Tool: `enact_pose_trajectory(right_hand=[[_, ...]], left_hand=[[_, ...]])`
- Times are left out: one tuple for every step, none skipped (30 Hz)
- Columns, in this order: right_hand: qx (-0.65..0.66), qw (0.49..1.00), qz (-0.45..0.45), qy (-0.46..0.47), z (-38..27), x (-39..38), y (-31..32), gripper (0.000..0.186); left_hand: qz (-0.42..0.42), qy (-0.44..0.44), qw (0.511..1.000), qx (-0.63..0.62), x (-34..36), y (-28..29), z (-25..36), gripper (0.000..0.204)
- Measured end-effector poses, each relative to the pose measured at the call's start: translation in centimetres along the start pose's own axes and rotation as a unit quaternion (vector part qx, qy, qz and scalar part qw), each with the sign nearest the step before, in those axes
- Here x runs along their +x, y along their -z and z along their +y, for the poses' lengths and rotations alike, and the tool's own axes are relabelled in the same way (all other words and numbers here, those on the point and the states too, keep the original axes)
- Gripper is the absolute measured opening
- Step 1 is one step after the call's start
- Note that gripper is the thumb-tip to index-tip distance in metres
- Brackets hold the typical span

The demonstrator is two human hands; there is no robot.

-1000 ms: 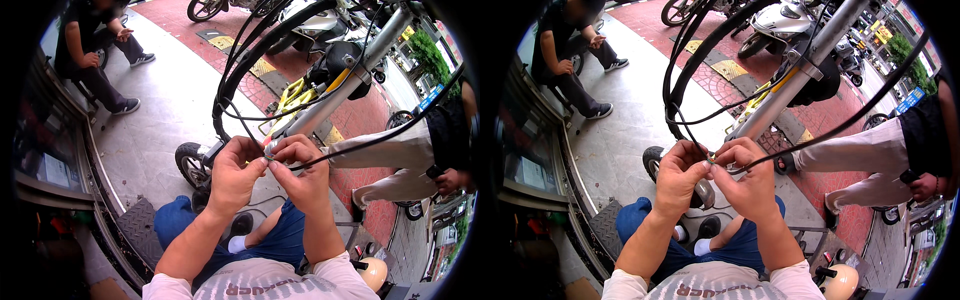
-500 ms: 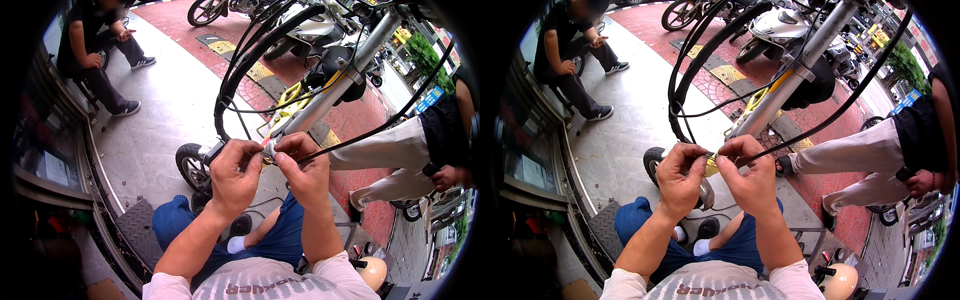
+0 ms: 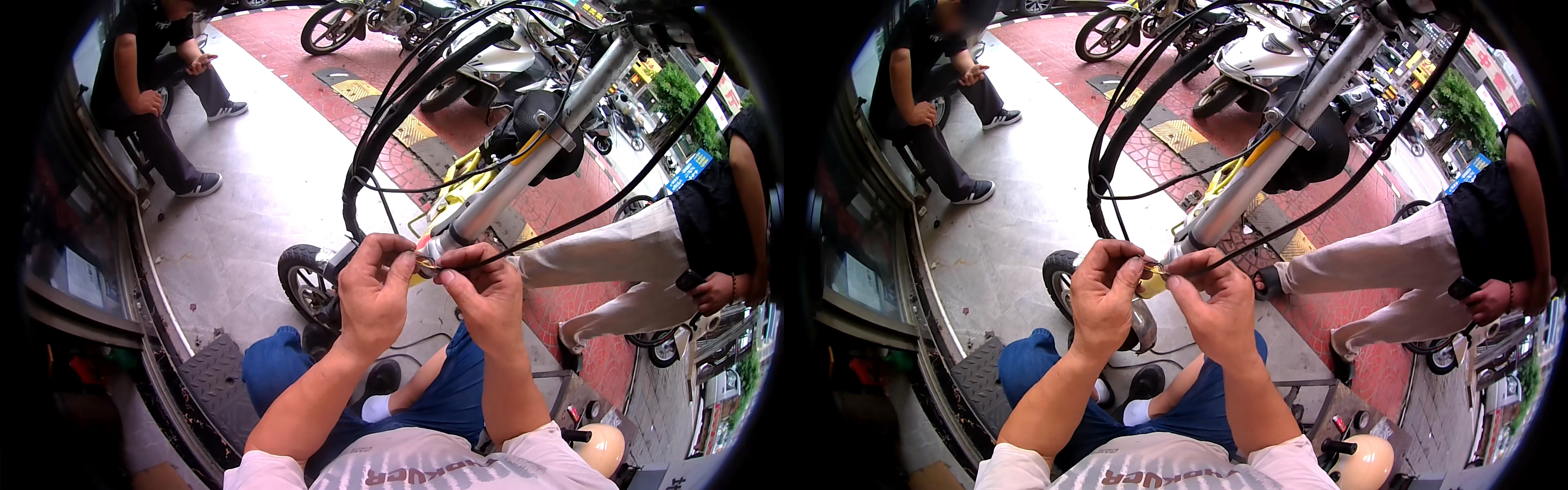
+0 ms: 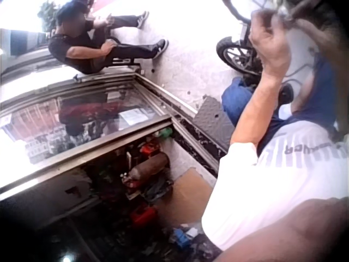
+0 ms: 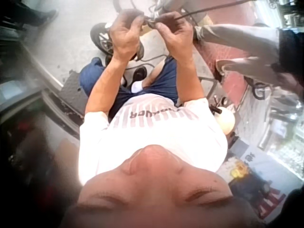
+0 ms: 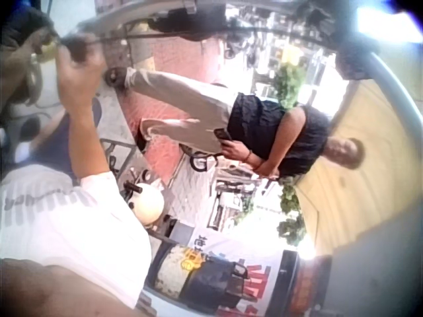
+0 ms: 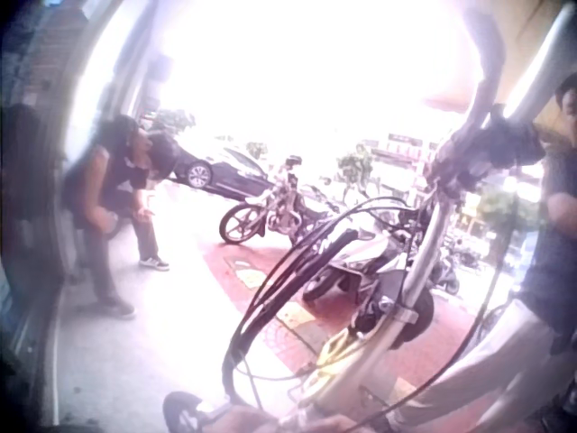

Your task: The person connects wires on a motorcycle using pliers and tape. They strip wire insulation, join the ends, and wrap the connection with electrical tape.

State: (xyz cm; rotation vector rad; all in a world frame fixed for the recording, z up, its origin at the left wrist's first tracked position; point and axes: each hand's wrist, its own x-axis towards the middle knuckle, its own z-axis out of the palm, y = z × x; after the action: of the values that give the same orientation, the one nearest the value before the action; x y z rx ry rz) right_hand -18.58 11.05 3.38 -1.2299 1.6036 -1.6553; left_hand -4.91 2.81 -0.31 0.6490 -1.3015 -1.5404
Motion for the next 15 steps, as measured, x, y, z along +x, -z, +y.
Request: enact_pose_trajectory(right_hand=[[0.032, 0.999, 0.0, -0.003, 0.2, -0.1, -0.1, 0.014], [0.064, 0.998, 0.0, -0.007, 0.4, -0.1, -0.2, 0.014], [0.085, 0.996, -0.001, -0.006, 0.4, -0.1, -0.3, 0.014], [0.106, 0.994, -0.003, -0.006, 0.5, -0.2, -0.4, 0.015], [0.128, 0.992, -0.004, -0.006, 0.6, -0.2, -0.5, 0.015], [0.128, 0.992, -0.004, -0.004, 0.6, -0.3, -0.6, 0.015], [0.127, 0.992, -0.003, -0.003, 0.7, -0.4, -0.6, 0.016], [0.127, 0.992, -0.002, -0.002, 0.7, -0.4, -0.7, 0.016], [0.128, 0.992, -0.002, 0.0, 0.8, -0.5, -0.8, 0.017], [0.129, 0.992, -0.003, 0.002, 0.8, -0.5, -0.9, 0.017], [0.131, 0.991, -0.004, 0.004, 0.8, -0.5, -1.0, 0.017], [0.136, 0.991, -0.001, 0.004, 0.8, -0.5, -1.2, 0.017], [0.14, 0.99, 0.001, 0.005, 0.6, -0.5, -1.4, 0.017], [0.144, 0.99, 0.003, 0.006, 0.5, -0.4, -1.6, 0.017], [0.149, 0.989, 0.005, 0.005, 0.5, -0.4, -1.7, 0.017]], left_hand=[[-0.002, 0.001, 1.0, -0.001, 0.0, 0.1, -0.1, 0.01], [-0.002, 0.005, 1.0, -0.003, -0.1, 0.1, 0.0, 0.011], [-0.002, 0.009, 1.0, -0.006, -0.2, 0.0, 0.1, 0.011], [-0.001, 0.014, 1.0, -0.008, -0.2, 0.0, 0.2, 0.011], [-0.002, 0.013, 1.0, -0.012, -0.2, 0.1, 0.1, 0.011], [-0.003, 0.012, 1.0, -0.016, -0.3, 0.2, 0.1, 0.011], [-0.005, 0.011, 1.0, -0.02, -0.3, 0.2, 0.1, 0.011], [-0.005, 0.012, 1.0, -0.029, -0.3, 0.2, 0.1, 0.011], [-0.005, 0.012, 0.999, -0.037, -0.3, 0.3, 0.2, 0.011], [-0.005, 0.012, 0.999, -0.045, -0.3, 0.3, 0.2, 0.01], [-0.006, 0.012, 0.999, -0.052, -0.3, 0.5, 0.2, 0.01], [-0.007, 0.012, 0.998, -0.059, -0.3, 0.6, 0.2, 0.01], [-0.007, 0.01, 0.998, -0.067, -0.3, 0.7, 0.3, 0.009], [-0.004, 0.009, 0.997, -0.075, -0.3, 0.7, 0.3, 0.009], [-0.001, 0.008, 0.997, -0.082, -0.3, 0.7, 0.3, 0.009]])
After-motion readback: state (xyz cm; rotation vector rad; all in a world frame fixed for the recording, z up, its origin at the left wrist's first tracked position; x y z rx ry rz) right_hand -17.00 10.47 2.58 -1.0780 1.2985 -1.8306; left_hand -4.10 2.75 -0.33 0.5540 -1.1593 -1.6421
